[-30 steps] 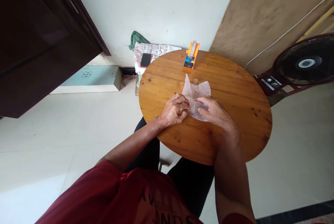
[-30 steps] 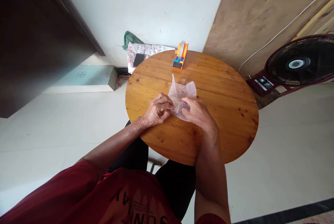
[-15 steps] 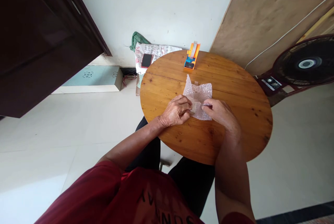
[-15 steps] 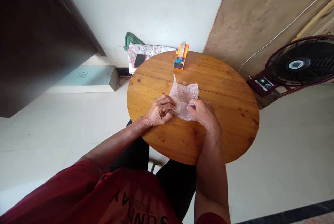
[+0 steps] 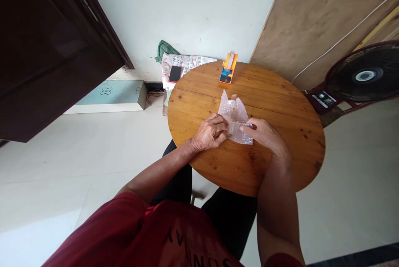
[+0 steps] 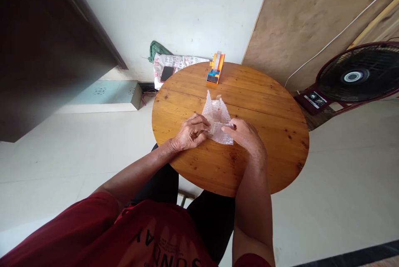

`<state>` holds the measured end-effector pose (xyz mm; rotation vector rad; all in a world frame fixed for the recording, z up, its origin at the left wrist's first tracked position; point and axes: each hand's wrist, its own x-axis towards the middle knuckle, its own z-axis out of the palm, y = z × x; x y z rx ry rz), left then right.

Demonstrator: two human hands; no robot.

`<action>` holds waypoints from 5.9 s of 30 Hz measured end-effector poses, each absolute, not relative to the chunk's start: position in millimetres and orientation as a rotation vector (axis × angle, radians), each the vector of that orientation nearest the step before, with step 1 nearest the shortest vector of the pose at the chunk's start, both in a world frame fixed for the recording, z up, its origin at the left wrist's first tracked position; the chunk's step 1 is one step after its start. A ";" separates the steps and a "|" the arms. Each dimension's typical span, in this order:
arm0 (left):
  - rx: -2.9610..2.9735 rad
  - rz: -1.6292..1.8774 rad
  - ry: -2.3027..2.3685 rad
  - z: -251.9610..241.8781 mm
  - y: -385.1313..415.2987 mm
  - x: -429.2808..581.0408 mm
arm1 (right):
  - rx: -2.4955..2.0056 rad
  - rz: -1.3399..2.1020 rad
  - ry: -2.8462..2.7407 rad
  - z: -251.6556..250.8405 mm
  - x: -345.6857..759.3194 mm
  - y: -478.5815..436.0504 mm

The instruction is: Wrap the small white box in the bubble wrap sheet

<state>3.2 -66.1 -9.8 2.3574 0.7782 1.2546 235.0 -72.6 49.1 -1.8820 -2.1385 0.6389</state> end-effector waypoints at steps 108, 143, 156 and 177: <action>2.357 1.213 0.827 -13.7 -64.5 1.8 | -1.251 0.695 -1.952 38.1 197.2 -74.9; 2.407 1.192 0.837 -12.2 -62.7 3.3 | -1.360 0.800 -1.945 52.5 206.2 -80.8; 2.295 1.215 0.932 -18.3 -63.9 3.3 | -1.433 0.721 -2.122 50.0 206.2 -79.4; 2.354 1.254 0.738 -17.0 -58.4 5.0 | -1.424 0.767 -2.058 50.1 192.4 -83.2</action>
